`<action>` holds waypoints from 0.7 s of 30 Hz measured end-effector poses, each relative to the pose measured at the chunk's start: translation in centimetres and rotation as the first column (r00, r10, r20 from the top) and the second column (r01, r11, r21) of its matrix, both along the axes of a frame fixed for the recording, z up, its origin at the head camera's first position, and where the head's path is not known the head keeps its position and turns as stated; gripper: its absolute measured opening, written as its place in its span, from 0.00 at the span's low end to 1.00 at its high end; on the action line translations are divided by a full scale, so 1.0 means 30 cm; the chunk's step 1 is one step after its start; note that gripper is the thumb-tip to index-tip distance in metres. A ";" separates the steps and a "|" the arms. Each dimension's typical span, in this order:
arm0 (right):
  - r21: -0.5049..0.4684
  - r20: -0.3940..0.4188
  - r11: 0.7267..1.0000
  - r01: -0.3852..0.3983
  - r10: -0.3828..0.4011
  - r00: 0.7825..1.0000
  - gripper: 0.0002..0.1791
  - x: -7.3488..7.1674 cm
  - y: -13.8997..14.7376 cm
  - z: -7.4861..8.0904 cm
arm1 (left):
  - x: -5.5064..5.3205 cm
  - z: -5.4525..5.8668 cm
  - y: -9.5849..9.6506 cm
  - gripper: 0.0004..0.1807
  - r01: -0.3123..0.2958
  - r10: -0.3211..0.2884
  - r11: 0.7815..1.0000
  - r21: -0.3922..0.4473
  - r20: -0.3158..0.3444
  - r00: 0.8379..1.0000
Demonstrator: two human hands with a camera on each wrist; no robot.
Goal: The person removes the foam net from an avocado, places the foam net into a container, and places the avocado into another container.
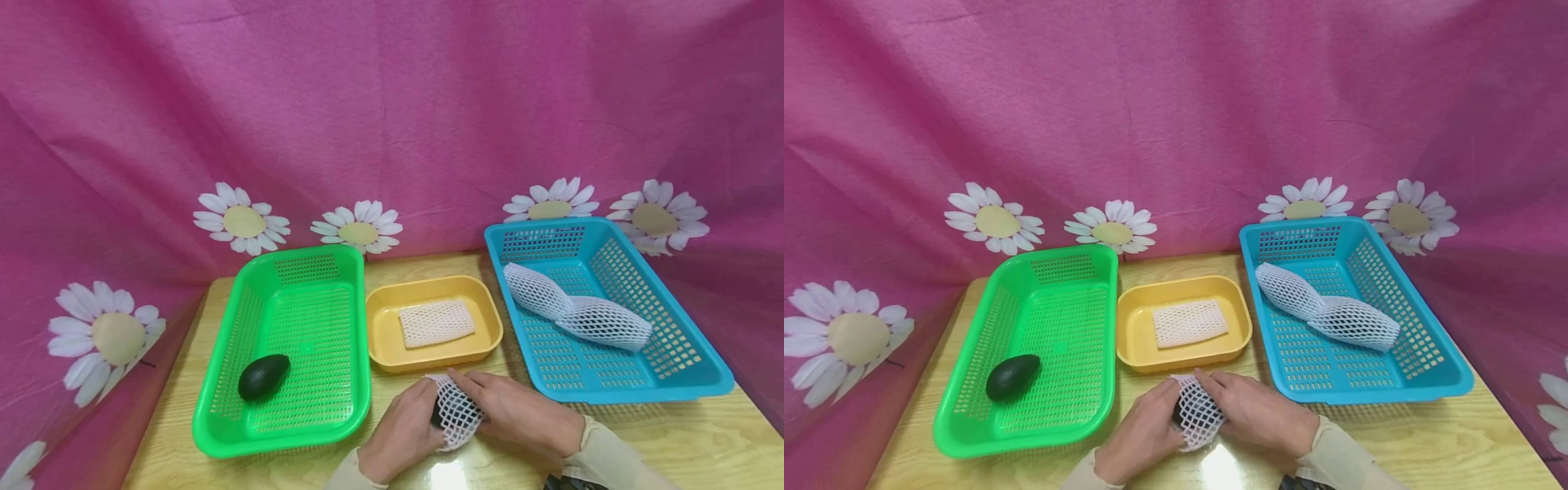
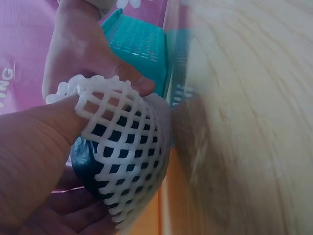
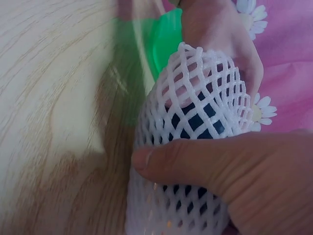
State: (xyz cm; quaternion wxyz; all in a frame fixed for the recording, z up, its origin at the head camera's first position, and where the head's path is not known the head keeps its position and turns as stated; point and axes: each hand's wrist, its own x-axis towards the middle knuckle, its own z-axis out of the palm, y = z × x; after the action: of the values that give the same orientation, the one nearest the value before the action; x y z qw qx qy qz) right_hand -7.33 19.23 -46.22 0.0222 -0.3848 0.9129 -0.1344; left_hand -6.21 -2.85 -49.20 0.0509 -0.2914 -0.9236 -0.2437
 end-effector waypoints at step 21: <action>-0.026 -0.015 1.000 0.005 -0.006 1.000 0.26 -0.011 -0.011 -0.001 | 0.019 0.028 -0.051 0.36 -0.041 0.041 0.999 0.000 0.003 0.999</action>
State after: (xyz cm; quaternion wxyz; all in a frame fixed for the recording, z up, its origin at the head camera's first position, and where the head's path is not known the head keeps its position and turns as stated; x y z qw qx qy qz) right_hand -7.67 18.89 -46.26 0.0099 -0.3835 0.9123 -0.1434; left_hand -5.62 -4.39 -48.35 0.0546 -0.2721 -0.9295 -0.2428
